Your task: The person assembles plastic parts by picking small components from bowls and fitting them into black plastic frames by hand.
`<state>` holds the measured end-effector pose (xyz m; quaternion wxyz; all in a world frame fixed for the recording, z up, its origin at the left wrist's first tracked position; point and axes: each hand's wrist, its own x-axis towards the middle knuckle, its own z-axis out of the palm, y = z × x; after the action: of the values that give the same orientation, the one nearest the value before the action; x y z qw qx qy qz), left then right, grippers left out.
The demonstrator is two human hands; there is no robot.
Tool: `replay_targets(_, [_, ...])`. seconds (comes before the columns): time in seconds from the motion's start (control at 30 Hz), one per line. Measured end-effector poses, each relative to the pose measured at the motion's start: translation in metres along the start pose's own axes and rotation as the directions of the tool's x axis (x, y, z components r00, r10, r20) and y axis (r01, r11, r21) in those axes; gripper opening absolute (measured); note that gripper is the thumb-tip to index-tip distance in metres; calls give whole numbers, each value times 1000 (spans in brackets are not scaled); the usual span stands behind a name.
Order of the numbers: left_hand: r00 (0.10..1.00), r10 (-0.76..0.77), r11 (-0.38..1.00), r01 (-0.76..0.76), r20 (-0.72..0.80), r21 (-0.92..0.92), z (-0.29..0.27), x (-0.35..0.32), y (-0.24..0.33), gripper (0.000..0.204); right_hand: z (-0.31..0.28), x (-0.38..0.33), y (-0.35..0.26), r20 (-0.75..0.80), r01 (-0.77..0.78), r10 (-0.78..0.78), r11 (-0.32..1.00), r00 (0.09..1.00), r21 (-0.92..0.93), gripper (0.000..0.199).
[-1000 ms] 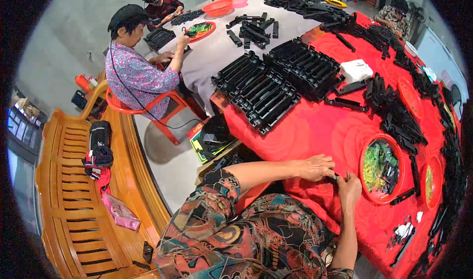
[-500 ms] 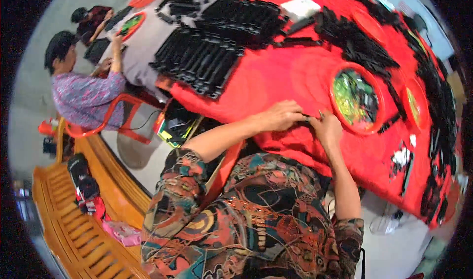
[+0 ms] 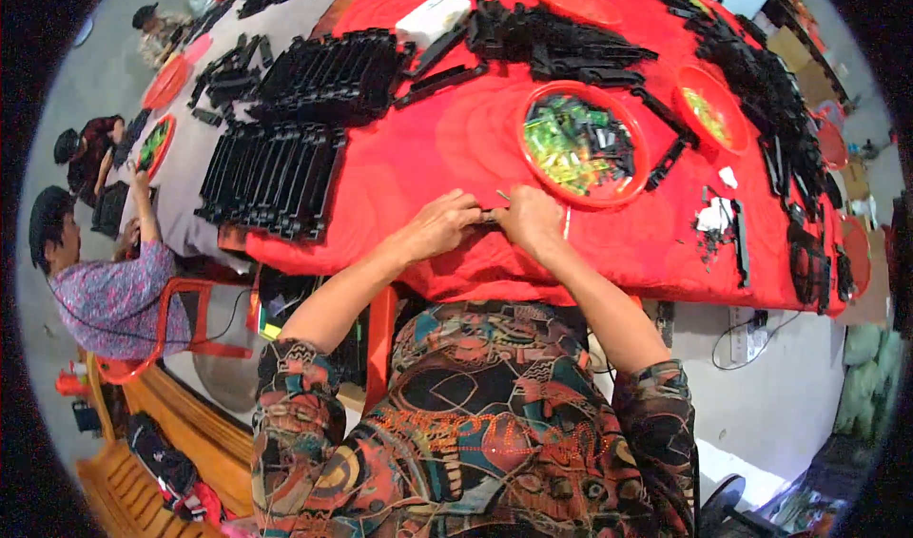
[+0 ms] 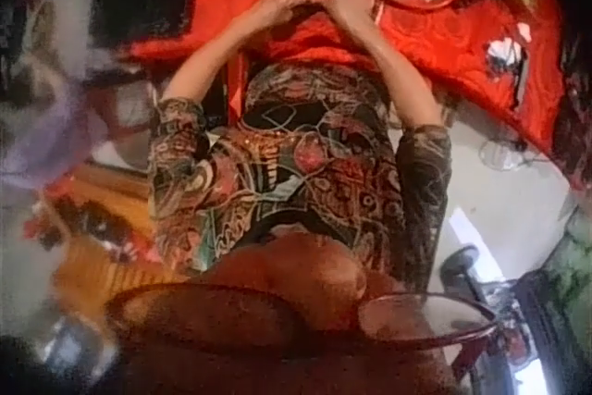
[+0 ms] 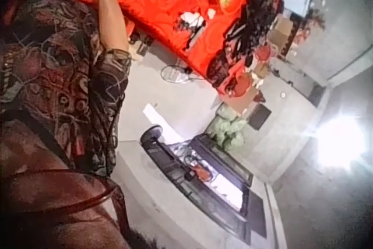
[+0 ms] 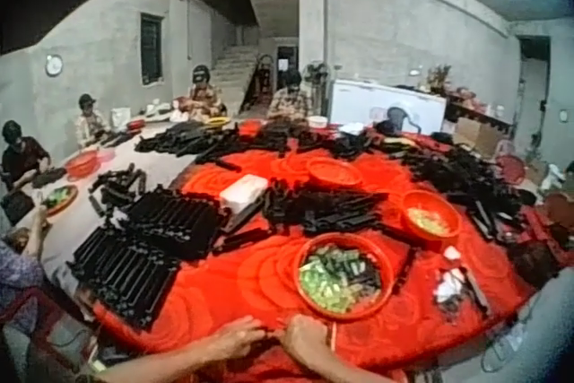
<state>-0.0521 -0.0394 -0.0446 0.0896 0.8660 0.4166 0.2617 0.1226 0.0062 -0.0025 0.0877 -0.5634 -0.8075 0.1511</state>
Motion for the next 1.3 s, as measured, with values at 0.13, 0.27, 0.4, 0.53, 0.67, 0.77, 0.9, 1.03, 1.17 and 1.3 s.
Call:
replay_targets(0.13, [1000, -12, 1000, 12, 28, 8, -4, 0, 5, 24, -6, 0, -1, 41, -27, 24, 998, 999, 57, 26])
replay_targets(0.27, [997, 35, 999, -38, -65, -38, -5, 0, 8, 15, -7, -2, 2, 48, -2, -1, 998, 999, 69, 24])
replay_targets(0.4, [998, -1, 997, -4, -61, -81, -3, -2, 9, 16, 6, 3, 5, -10, -4, 5, 999, 1000, 50, 38])
replay_targets(0.53, [999, -10, 999, 12, 41, -41, 0, 6, -3, 17, 8, 6, 7, -91, 11, -8, 1000, 996, 27, 37])
replay_targets(0.67, [999, 37, 997, -36, 3, -64, -3, 10, -2, 17, -3, 2, -4, -51, -39, 40, 999, 998, 6, 20])
replay_targets(0.77, [999, 32, 997, -33, -10, -67, -3, 8, -2, 17, 2, 5, -4, -45, -51, 51, 999, 998, 13, 21])
replay_targets(0.9, [1000, 2, 1000, -2, 3, -23, -5, 5, 2, 18, 0, 1, -6, -61, -33, 35, 999, 998, 20, 24])
replay_targets(1.03, [992, -54, 998, 57, -112, 24, 4, -8, 4, 15, 0, -1, 1, -16, -25, 25, 999, 1000, 43, 29])
replay_targets(1.17, [966, -138, 990, 136, -221, -26, 2, -15, 14, 21, -1, -2, 3, 51, -25, 21, 997, 998, 75, 34])
replay_targets(1.3, [911, -324, 934, 265, -257, -238, -4, -15, 19, 28, -5, 2, 7, 69, -18, 11, 995, 998, 95, 40])
